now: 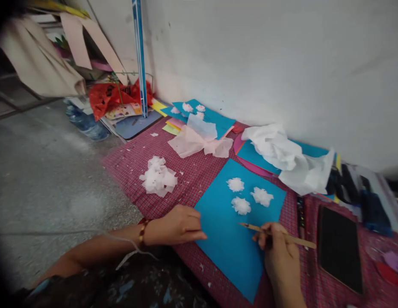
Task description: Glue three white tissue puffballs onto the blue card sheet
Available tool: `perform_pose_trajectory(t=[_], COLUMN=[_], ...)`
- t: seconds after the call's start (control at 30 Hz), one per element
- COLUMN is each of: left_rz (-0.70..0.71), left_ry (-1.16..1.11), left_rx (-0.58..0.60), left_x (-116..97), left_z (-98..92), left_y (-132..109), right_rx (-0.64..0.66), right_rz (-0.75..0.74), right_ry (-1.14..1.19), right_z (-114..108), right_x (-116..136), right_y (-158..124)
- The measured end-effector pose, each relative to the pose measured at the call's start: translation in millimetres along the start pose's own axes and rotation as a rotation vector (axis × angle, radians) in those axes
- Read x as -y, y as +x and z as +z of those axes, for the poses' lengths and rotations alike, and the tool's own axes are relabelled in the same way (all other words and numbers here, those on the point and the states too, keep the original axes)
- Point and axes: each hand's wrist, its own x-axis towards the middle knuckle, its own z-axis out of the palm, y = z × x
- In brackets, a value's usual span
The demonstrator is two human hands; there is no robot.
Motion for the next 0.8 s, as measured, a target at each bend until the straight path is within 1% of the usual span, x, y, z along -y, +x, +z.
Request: perform_pose_trajectory(t=[0.07, 0.13, 0.2, 0.27, 0.37, 0.47, 0.53, 0.63, 0.73, 0.8], left_rz=[-0.024, -0.143, -0.286, -0.422, -0.554, -0.586, -0.586, -0.563, -0.500, -0.481], left_ry=[0.215, 0.345, 0.470, 0.570, 0.618, 0.619, 0.617, 0.522, 0.332, 0.227], left_rx=[0.013, -0.045, -0.111, -0.121, -0.080, -0.077, -0.106, -0.221, -0.382, -0.436], left_x=[5, 16, 27, 37, 45, 49, 51, 46, 28, 16], left_z=[-16.8, -31.6, -42.1, -47.3, -46.8, -43.0, -42.7, -48.4, -59.8, -68.4], left_y=[-33, -60, -77, -85, -85, -80, -78, -78, -72, -64], right_rx=[-0.005, -0.009, -0.005, 0.006, 0.019, 0.019, 0.035, 0.044, 0.046, 0.073], right_rz=[0.071, 0.111, 0.120, 0.110, 0.086, 0.069, 0.059, 0.033, 0.005, -0.015], right_ry=[0.032, 0.030, 0.016, 0.016, 0.030, 0.052, 0.062, 0.061, 0.058, 0.053], right_z=[-1, -2, -3, -3, -3, -2, -1, 1, 3, 4], right_x=[-5, -11, -15, -19, -22, -20, -18, -14, -10, -7], right_y=[0, 0, 1, 1, 0, -1, -2, -2, -4, -6])
